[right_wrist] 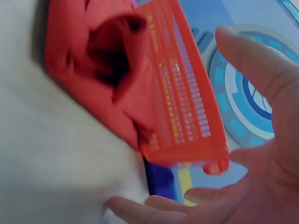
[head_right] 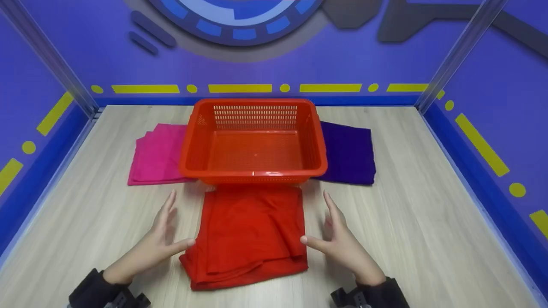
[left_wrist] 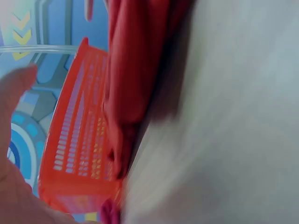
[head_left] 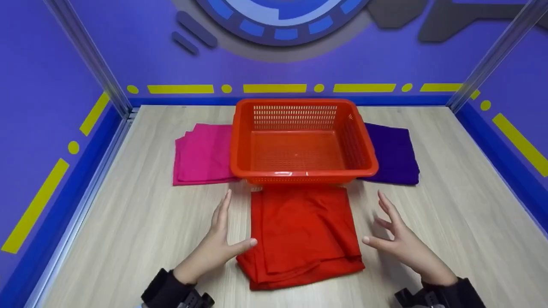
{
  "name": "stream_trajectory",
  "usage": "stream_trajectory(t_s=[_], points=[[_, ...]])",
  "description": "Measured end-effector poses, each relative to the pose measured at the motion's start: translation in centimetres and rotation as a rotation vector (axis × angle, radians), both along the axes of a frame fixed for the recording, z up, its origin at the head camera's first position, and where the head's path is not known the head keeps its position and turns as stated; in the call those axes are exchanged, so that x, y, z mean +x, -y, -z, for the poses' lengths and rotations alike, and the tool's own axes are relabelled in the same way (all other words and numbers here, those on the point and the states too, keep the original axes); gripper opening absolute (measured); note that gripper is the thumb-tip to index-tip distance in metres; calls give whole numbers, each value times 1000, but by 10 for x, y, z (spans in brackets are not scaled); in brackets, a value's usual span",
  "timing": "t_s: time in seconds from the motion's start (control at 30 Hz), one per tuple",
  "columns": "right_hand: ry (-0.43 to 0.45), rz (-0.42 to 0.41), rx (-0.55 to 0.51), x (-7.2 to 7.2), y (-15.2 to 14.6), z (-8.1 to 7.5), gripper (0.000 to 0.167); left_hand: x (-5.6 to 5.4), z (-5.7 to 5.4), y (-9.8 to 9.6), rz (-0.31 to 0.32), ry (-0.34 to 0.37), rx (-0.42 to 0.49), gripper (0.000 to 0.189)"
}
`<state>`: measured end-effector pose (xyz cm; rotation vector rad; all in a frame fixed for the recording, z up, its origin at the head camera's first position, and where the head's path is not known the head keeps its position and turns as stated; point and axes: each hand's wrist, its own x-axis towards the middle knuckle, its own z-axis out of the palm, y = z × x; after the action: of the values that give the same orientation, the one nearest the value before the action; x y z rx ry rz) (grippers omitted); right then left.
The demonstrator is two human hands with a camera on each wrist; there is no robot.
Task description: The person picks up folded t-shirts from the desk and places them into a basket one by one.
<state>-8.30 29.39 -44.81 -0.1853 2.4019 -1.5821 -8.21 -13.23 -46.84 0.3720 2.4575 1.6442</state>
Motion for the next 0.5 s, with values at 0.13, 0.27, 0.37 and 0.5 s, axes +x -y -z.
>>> stream_trajectory(t_s=[0.13, 0.27, 0.37, 0.5], points=[[159, 22, -158, -3, 5, 0, 105, 1, -2, -4, -13, 161, 132, 115], [290, 18, -325, -5, 7, 6, 98, 3, -4, -5, -16, 317, 197, 108], [351, 1, -396, -8, 8, 12, 93, 5, -3, -6, -9, 442, 283, 100], [418, -14, -470, -12, 8, 17, 86, 6, 2, -12, -8, 568, 421, 90]])
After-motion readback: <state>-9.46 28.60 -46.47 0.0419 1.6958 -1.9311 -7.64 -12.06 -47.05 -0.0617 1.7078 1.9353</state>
